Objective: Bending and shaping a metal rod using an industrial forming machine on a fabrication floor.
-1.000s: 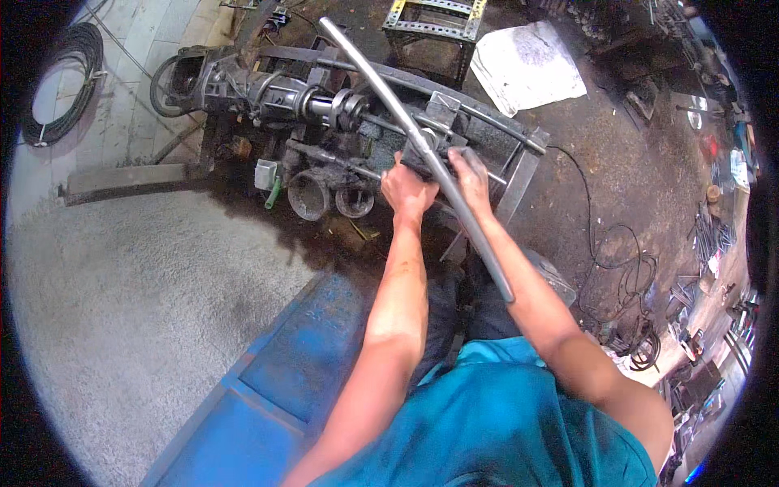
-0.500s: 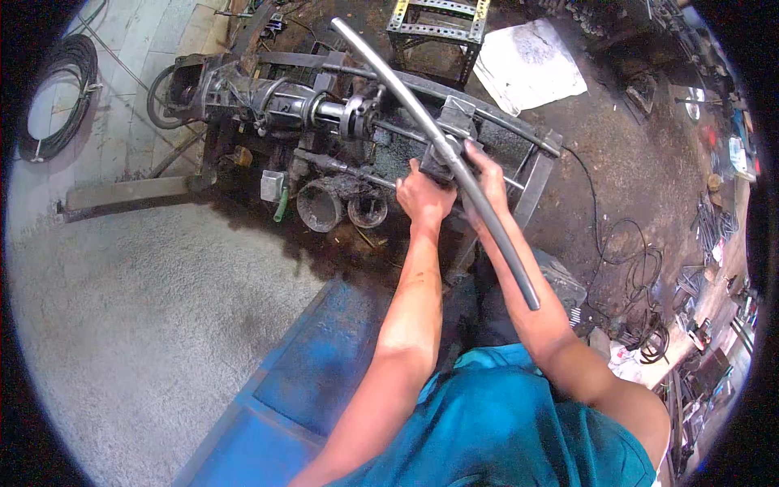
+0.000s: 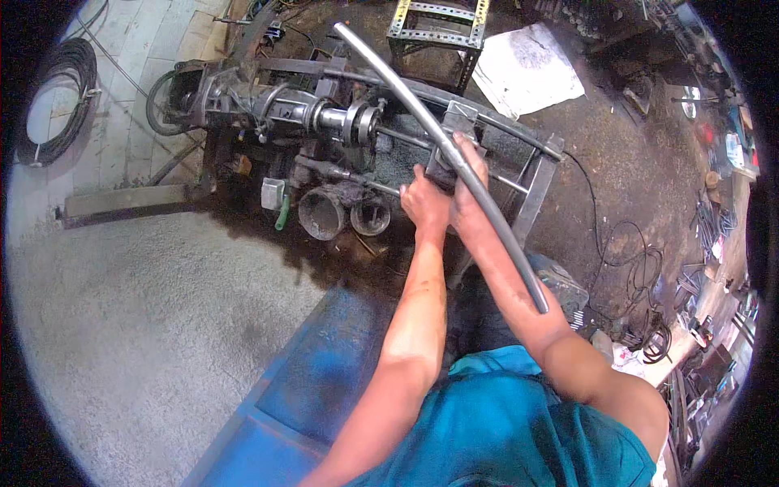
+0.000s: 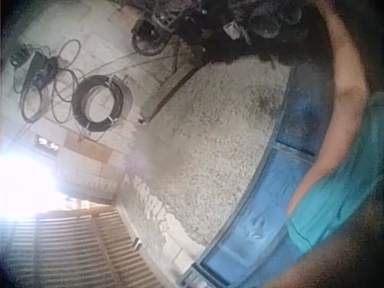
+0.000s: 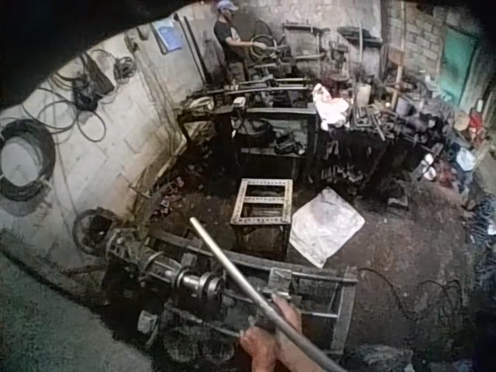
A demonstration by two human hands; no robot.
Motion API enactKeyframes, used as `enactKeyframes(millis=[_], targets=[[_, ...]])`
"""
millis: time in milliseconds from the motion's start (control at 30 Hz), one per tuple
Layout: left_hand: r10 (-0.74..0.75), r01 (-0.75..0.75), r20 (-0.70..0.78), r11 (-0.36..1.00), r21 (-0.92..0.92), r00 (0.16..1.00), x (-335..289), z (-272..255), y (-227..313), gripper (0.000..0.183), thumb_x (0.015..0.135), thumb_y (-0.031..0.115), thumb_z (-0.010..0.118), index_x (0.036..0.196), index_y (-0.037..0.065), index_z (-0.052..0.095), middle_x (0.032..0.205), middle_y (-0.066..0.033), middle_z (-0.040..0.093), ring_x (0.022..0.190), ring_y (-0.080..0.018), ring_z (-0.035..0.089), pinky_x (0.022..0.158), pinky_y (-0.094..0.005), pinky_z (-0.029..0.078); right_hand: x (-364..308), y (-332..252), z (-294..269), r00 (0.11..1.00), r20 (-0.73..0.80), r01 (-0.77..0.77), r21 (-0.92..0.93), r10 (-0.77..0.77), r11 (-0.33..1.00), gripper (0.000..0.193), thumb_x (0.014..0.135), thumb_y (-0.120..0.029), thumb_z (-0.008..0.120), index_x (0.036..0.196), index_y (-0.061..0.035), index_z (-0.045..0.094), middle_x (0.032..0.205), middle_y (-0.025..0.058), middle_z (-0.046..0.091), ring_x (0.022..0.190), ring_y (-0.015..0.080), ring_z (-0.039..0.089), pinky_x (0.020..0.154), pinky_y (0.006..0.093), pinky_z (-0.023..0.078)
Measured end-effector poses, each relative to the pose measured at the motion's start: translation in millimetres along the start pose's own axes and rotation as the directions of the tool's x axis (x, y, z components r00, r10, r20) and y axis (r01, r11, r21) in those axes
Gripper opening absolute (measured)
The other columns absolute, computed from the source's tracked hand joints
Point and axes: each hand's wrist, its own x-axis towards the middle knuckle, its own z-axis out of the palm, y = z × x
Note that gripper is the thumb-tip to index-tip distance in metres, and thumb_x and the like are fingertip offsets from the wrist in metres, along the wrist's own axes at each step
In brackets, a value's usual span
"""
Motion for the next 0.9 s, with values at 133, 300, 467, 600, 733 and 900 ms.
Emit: enactKeyframes(millis=[133, 300, 467, 600, 733, 900], targets=[[-0.014, 0.014, -0.004, 1.000, -0.001, 1.000, 4, 11, -8, 0.057, 0.073, 0.025, 0.070, 0.118, -0.007, 0.055, 0.075, -0.0207, 0.067, 0.074, -0.0350, 0.066, 0.085, -0.0405, 0.046, 5, 15, 7, 0.984, -0.173, -0.027, 0.019, 0.030, 0.999, 0.029, 0.086, -0.030, 0.066, 0.088, -0.0017, 0.064, 0.082, 0.0064, 0.060, 0.071, 0.0157, 0.056, 0.064, 0.0309, 0.045], [-0.043, 0.044, 0.026, 0.999, -0.025, 0.999, 2, 21, -14, 0.054, 0.070, 0.032, 0.073, 0.110, -0.002, 0.057, 0.072, -0.0180, 0.067, 0.071, -0.0337, 0.065, 0.079, -0.0398, 0.045, 14, 33, 4, 0.936, -0.249, 0.168, -0.304, -0.249, 0.938, 0.024, 0.087, -0.031, 0.062, 0.077, -0.0092, 0.060, 0.072, -0.0010, 0.049, 0.070, 0.0107, 0.045, 0.069, 0.0273, 0.037], [-0.013, 0.003, -0.072, 0.990, -0.142, 0.997, 2, 27, -13, 0.047, 0.067, 0.039, 0.076, 0.088, 0.005, 0.053, 0.073, -0.0184, 0.066, 0.070, -0.0360, 0.063, 0.073, -0.0424, 0.045, 12, 42, 6, 0.932, -0.305, 0.153, -0.159, -0.196, 0.975, 0.025, 0.087, -0.030, 0.061, 0.077, -0.0068, 0.060, 0.073, -0.0001, 0.051, 0.069, 0.0107, 0.046, 0.067, 0.0274, 0.038], [-0.042, 0.031, -0.063, 0.985, -0.169, 0.997, -1, 33, -12, 0.053, 0.062, 0.044, 0.079, 0.087, 0.006, 0.051, 0.068, -0.0169, 0.064, 0.070, -0.0361, 0.063, 0.072, -0.0426, 0.044, 5, 44, 12, 0.929, -0.311, 0.156, -0.162, -0.200, 0.974, 0.025, 0.087, -0.029, 0.061, 0.078, -0.0064, 0.061, 0.073, 0.0002, 0.051, 0.069, 0.0109, 0.046, 0.067, 0.0276, 0.038], [-0.022, 0.007, -0.058, 0.968, -0.252, 0.998, -3, 40, -16, 0.055, 0.061, 0.045, 0.079, 0.087, 0.006, 0.051, 0.068, -0.0173, 0.063, 0.070, -0.0364, 0.063, 0.072, -0.0431, 0.043, 3, 45, 17, 0.924, -0.318, 0.161, -0.174, -0.211, 0.971, 0.024, 0.087, -0.029, 0.061, 0.078, -0.0061, 0.061, 0.073, 0.0004, 0.052, 0.069, 0.0110, 0.047, 0.066, 0.0278, 0.039], [-0.092, 0.100, 0.039, 0.945, -0.313, 0.995, -3, 40, -17, 0.055, 0.060, 0.044, 0.080, 0.085, 0.005, 0.050, 0.068, -0.0172, 0.063, 0.070, -0.0367, 0.063, 0.072, -0.0433, 0.042, 2, 47, 17, 0.922, -0.311, 0.176, -0.187, -0.228, 0.966, 0.024, 0.087, -0.028, 0.061, 0.079, -0.0057, 0.061, 0.073, 0.0008, 0.052, 0.068, 0.0112, 0.047, 0.066, 0.0281, 0.039]])
